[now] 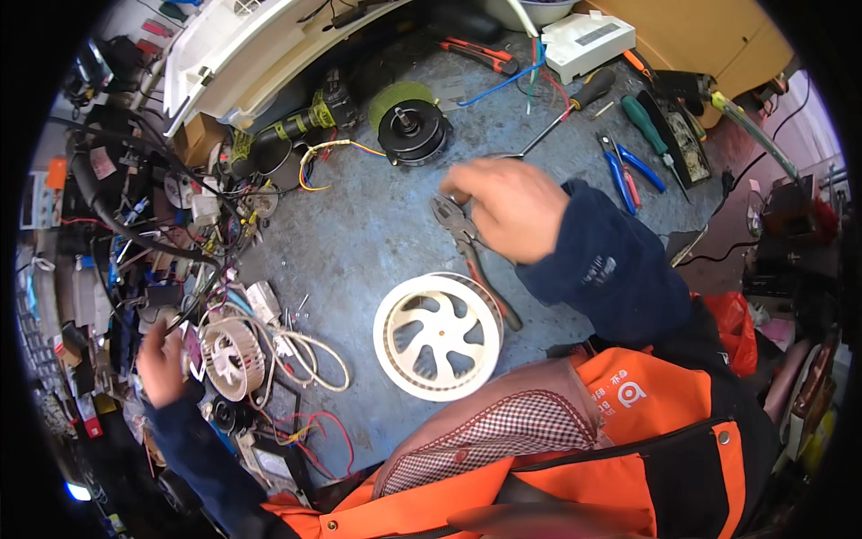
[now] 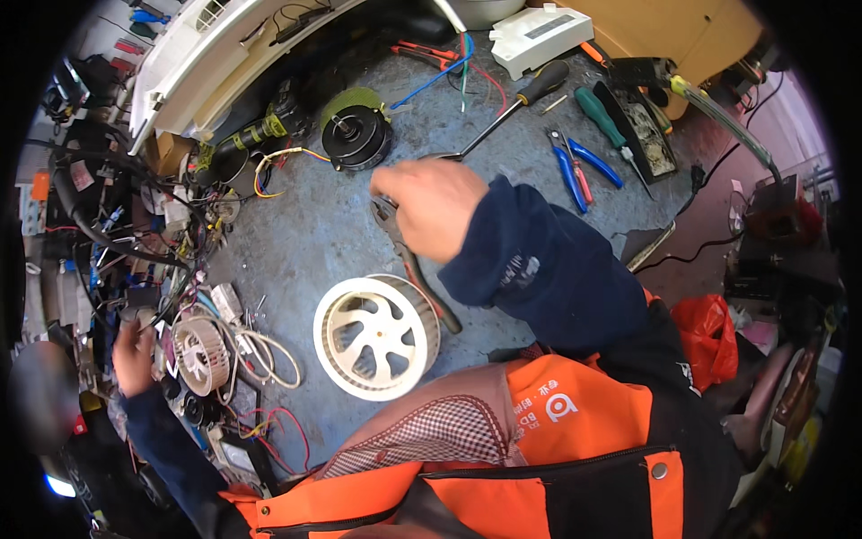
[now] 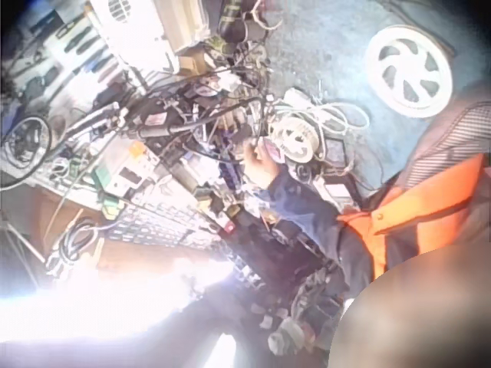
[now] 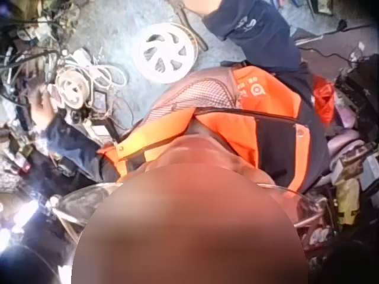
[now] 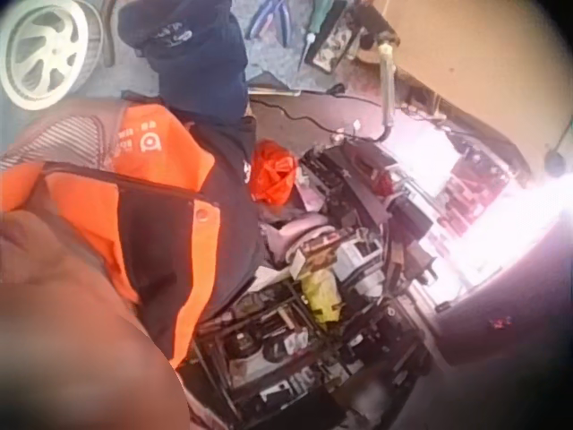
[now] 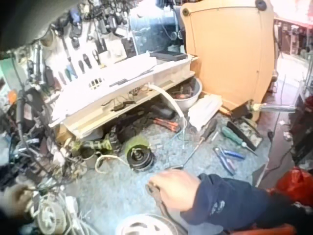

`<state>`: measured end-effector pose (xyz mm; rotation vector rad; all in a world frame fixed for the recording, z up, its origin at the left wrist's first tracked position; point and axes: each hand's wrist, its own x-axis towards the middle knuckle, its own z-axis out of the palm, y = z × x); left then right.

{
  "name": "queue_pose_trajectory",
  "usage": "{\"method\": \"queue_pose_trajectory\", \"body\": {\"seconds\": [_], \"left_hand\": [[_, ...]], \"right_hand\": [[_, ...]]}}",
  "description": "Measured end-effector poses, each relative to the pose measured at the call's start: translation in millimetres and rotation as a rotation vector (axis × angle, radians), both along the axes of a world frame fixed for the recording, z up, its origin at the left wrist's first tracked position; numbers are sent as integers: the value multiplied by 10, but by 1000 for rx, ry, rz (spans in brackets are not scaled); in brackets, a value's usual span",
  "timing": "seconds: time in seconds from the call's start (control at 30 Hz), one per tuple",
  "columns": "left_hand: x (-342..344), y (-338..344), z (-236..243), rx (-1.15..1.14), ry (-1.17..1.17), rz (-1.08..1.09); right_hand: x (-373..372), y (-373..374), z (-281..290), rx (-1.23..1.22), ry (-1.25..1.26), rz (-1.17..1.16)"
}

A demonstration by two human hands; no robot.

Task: The person handles a white plastic fan impeller, taps it with a hammer, then uses a rotary tool with a sanding bit to grind the central hub. The person also opens a small parts box and selects a bit before continuing the grinding operation.

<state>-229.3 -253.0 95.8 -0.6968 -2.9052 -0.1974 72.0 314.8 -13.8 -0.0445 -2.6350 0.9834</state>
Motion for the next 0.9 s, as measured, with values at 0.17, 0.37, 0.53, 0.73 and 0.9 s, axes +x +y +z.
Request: {"method": "queue_pose_trajectory", "body": {"seconds": [0.17, 0.37, 0.53, 0.73, 0.9], "left_hand": [[2842, 942, -221, 370, -55, -190], [3643, 2241, -833, 312, -375, -1010], [3580, 2699, -1520, 38, -39, -1074], [3437, 2801, -1476, -26, -163, -1174], [3338, 2787, -1482, -14, -309, -1209]], "right_hand": [[-236, -100, -227, -17, 84, 210], [-134, 101, 12, -434, 120, 114], [1258, 342, 178, -381, 125, 23], [3775, -192, -803, -426, -75, -770], [4663, -1519, -1828, -902, 149, -1538]]}}
